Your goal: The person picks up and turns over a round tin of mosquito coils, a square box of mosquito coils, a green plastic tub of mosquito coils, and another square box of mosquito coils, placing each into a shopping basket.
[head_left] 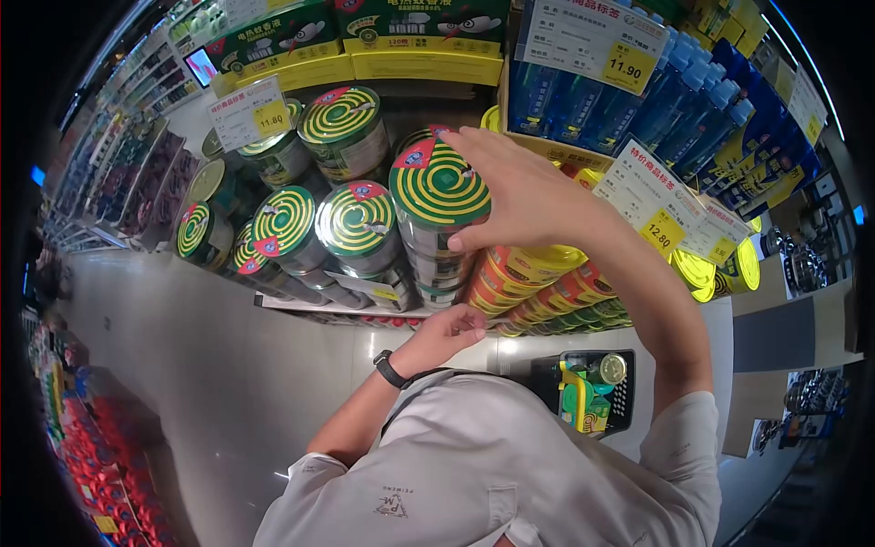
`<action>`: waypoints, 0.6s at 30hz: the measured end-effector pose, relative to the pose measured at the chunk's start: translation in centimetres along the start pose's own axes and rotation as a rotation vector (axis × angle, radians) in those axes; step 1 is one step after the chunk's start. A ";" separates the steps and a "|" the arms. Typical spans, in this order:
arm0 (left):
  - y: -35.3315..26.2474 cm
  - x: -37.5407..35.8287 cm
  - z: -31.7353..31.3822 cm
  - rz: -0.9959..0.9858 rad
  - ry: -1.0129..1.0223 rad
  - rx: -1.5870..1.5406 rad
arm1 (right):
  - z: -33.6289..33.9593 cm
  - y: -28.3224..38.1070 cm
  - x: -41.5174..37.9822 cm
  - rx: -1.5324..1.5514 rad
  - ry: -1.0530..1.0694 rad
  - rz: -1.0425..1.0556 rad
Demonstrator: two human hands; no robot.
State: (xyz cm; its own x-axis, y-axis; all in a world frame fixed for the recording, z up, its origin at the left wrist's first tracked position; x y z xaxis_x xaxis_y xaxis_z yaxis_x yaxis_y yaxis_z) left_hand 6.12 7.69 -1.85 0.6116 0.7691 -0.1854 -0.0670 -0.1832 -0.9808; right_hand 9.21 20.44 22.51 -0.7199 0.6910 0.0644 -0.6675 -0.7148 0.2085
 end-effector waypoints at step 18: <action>-2.5 -3.1 9.6 -0.140 -0.318 -0.878 | -3.5 0.8 5.2 -0.077 0.229 -0.033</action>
State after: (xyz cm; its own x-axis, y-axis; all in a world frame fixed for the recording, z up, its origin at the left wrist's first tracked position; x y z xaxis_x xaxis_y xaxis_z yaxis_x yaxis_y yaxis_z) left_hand -3.19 11.61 0.64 0.3163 0.9265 -0.2040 0.6878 -0.3721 -0.6232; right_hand 4.30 23.10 19.57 -0.7163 0.6778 -0.1659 -0.6972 -0.7047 0.1311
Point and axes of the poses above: each hand's wrist, its own x-axis towards the middle knuckle, its own z-axis out of the back of the hand, y = z × x, the point moved 10 cm from there along x, towards the middle knuckle, and after that the axes turned 3 degrees about -x, right-handed, at the moved point
